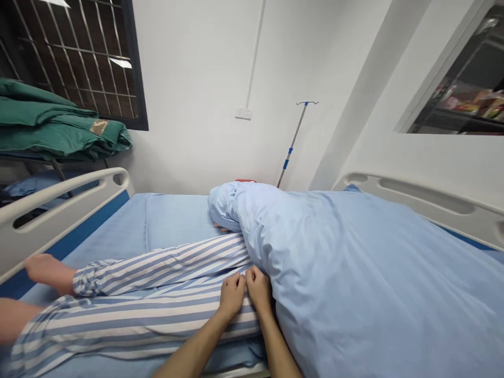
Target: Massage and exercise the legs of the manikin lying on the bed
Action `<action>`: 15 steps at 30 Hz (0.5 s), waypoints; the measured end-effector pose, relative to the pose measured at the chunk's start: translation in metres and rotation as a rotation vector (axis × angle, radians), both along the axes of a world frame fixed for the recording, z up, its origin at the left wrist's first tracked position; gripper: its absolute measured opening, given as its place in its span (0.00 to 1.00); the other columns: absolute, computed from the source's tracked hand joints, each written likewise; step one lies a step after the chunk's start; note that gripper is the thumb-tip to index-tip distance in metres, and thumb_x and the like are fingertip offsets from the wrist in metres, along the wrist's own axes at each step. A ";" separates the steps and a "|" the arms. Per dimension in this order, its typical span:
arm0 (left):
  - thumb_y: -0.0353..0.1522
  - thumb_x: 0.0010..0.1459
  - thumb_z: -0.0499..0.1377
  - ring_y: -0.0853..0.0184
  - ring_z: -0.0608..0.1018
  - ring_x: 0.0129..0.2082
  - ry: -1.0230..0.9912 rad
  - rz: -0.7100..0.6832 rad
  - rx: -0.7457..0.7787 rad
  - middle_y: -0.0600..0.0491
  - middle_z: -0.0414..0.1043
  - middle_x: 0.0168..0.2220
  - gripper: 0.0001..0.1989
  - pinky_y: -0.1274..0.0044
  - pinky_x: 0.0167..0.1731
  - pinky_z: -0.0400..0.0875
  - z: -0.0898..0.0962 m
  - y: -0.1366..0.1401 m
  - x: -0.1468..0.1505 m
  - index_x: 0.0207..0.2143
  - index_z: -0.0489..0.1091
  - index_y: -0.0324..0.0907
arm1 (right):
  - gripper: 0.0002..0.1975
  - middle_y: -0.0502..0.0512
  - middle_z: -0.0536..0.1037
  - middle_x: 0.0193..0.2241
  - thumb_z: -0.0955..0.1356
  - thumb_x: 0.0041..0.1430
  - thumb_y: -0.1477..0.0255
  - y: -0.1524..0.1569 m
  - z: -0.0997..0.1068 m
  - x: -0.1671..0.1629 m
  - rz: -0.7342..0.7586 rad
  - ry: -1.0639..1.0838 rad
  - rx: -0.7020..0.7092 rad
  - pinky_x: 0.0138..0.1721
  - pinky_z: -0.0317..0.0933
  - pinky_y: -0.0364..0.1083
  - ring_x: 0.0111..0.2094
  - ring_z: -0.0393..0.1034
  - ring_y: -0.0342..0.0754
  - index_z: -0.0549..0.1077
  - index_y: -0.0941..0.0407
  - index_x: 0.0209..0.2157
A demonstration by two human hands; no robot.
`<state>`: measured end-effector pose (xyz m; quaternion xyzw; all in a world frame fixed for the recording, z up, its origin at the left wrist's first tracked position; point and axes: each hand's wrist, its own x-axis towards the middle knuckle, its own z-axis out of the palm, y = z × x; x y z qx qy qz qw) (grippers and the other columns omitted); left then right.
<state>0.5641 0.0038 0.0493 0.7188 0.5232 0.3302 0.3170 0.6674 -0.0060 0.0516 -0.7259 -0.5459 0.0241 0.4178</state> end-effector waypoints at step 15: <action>0.33 0.56 0.45 0.67 0.72 0.34 0.641 0.474 0.011 0.51 0.74 0.31 0.14 0.78 0.34 0.58 -0.006 0.018 -0.376 0.30 0.69 0.43 | 0.16 0.46 0.53 0.12 0.56 0.48 0.60 0.005 -0.009 0.002 -0.048 -0.111 -0.088 0.21 0.44 0.42 0.18 0.44 0.41 0.50 0.54 0.14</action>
